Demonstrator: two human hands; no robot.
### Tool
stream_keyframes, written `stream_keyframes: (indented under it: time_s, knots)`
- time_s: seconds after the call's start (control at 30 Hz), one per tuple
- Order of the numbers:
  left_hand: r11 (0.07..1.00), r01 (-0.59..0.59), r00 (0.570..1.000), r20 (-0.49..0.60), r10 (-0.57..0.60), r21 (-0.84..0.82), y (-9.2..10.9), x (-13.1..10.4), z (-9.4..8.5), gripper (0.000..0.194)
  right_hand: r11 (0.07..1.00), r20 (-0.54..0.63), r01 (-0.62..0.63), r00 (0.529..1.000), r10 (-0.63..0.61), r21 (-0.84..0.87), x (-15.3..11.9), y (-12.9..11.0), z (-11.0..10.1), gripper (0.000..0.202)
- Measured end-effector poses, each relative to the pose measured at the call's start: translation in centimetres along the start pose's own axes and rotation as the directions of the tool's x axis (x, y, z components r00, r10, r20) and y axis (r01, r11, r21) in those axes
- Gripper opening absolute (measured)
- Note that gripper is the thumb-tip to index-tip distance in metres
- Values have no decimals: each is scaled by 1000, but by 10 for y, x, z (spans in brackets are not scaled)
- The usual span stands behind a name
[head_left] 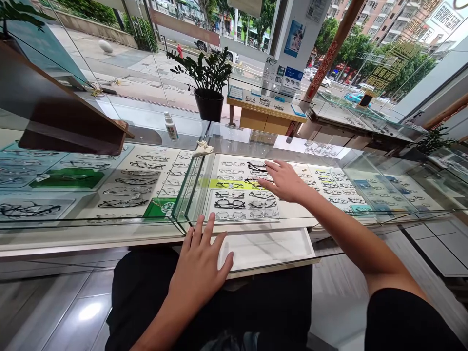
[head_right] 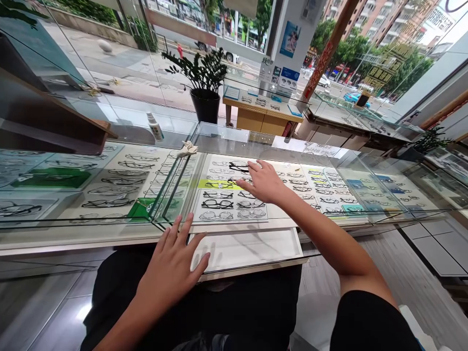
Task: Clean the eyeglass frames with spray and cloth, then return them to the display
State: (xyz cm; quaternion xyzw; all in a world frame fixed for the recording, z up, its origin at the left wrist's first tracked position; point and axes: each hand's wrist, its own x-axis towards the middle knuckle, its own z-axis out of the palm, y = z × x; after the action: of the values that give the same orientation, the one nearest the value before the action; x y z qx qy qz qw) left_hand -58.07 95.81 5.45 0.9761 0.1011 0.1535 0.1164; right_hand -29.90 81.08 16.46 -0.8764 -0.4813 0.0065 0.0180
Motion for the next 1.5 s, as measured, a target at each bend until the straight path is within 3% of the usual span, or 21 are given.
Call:
stream_keyframes:
  time_s: [0.07, 0.17, 0.27, 0.43, 0.53, 0.63, 0.73, 0.8, 0.9, 1.0, 1.23, 1.5]
  knots:
    - [1000, 4, 1000, 7, -4, -10, 0, 1, 0, 44, 997, 50, 38, 998, -42, 67, -35, -3, -25, 91]
    - [1000, 3, 1000, 13, -3, -19, -1, 2, 1, 46, 979, 254, 51, 962, -101, 196, -90, -6, -51, 78]
    - [1000, 1, 1000, 18, 0, -27, -1, 3, 3, 48, 961, 474, 0, 870, -136, 276, -129, -6, -48, 75]
    - [1000, -7, 1000, 11, 7, -27, -3, 3, 4, 46, 958, 679, -146, 732, -64, 248, -150, 14, 16, 88]
    - [1000, -10, 1000, 16, 11, -29, -3, 3, 4, 48, 962, 725, -204, 689, 8, 184, -148, 38, 65, 90]
    - [999, -12, 1000, 12, 13, -31, -3, 2, 4, 47, 953, 732, -297, 663, 157, 65, -142, 65, 105, 98]
    - [999, -8, 1000, 3, 8, -34, -2, 2, 4, 43, 942, 697, -333, 667, 265, -40, -134, 91, 134, 101]
    - [999, -3, 1000, -2, 3, -35, -2, 2, 3, 42, 941, 651, -326, 696, 304, -90, -129, 107, 148, 98]
    - [1000, 1, 1000, -3, -1, -28, -1, 2, 2, 43, 949, 581, -293, 755, 304, -115, -122, 129, 163, 93]
    - [1000, 0, 1000, 8, 0, -15, -1, 2, 2, 46, 955, 561, -273, 776, 288, -112, -115, 145, 175, 92]
    - [1000, 3, 1000, 18, -3, 4, -2, 3, 3, 47, 965, 534, -247, 807, 253, -83, -100, 160, 198, 87]
    - [1000, -3, 1000, 15, 3, 18, -1, 3, 4, 45, 959, 561, -278, 786, 261, -56, -97, 162, 208, 84]
